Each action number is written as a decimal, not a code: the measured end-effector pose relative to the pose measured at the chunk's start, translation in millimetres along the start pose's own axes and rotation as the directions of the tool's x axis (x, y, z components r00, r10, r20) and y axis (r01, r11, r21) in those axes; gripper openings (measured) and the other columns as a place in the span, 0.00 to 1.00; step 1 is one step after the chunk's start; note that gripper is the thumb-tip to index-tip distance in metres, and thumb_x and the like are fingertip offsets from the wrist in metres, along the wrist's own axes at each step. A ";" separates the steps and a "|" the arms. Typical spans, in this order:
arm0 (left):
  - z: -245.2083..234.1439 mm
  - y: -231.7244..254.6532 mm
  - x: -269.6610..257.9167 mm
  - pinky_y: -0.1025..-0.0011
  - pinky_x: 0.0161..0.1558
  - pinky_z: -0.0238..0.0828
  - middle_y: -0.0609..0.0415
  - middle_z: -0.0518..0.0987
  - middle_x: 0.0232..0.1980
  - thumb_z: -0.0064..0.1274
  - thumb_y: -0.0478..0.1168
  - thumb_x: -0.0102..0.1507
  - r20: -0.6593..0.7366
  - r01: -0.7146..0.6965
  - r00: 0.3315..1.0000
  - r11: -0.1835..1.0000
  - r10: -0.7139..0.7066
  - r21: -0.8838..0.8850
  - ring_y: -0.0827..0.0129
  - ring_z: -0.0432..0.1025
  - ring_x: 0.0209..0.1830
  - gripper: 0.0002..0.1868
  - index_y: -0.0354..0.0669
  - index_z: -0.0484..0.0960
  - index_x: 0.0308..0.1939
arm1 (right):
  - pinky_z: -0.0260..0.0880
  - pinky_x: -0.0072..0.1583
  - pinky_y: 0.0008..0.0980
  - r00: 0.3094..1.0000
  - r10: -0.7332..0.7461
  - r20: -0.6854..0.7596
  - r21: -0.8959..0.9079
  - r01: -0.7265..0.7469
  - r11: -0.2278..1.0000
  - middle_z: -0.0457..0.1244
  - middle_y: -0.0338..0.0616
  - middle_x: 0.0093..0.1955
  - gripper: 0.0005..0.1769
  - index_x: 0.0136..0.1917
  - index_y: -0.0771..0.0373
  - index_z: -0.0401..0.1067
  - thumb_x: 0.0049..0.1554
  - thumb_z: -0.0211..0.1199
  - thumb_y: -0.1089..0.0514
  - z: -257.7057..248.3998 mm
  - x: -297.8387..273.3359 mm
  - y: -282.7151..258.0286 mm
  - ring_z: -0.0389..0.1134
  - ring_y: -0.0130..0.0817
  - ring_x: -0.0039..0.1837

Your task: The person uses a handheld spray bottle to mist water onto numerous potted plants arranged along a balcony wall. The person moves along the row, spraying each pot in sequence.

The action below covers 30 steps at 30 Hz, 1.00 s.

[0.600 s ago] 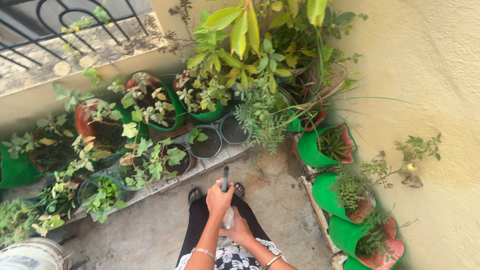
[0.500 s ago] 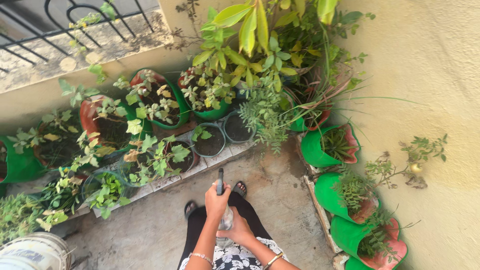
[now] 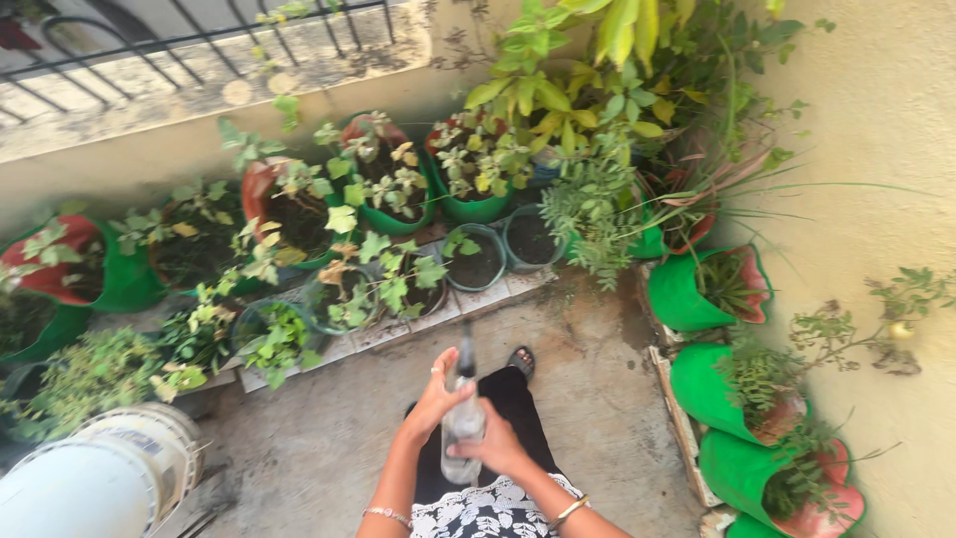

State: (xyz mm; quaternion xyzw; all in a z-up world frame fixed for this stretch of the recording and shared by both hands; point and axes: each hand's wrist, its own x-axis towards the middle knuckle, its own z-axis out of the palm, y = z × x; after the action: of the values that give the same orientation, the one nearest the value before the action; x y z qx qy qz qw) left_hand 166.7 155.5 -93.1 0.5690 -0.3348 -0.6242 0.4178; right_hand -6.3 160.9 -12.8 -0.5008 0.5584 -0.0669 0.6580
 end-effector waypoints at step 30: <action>27.7 39.6 -72.3 0.62 0.69 0.59 0.42 0.70 0.69 0.56 0.48 0.64 0.107 -0.027 0.994 0.941 -0.009 0.336 0.58 0.65 0.70 0.41 0.45 0.53 0.76 | 0.63 0.30 0.30 0.937 -0.183 -0.299 0.369 0.290 0.883 0.61 0.37 0.32 0.13 0.46 0.62 0.67 0.52 0.71 0.61 -68.9 84.8 -8.3 0.62 0.28 0.25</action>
State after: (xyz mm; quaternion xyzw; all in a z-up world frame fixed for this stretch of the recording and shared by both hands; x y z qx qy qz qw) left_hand 145.0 202.3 -23.0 0.5965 -0.4611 -0.5852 0.2985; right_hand -26.5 61.6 -54.8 -0.4047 0.5465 -0.3259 0.6568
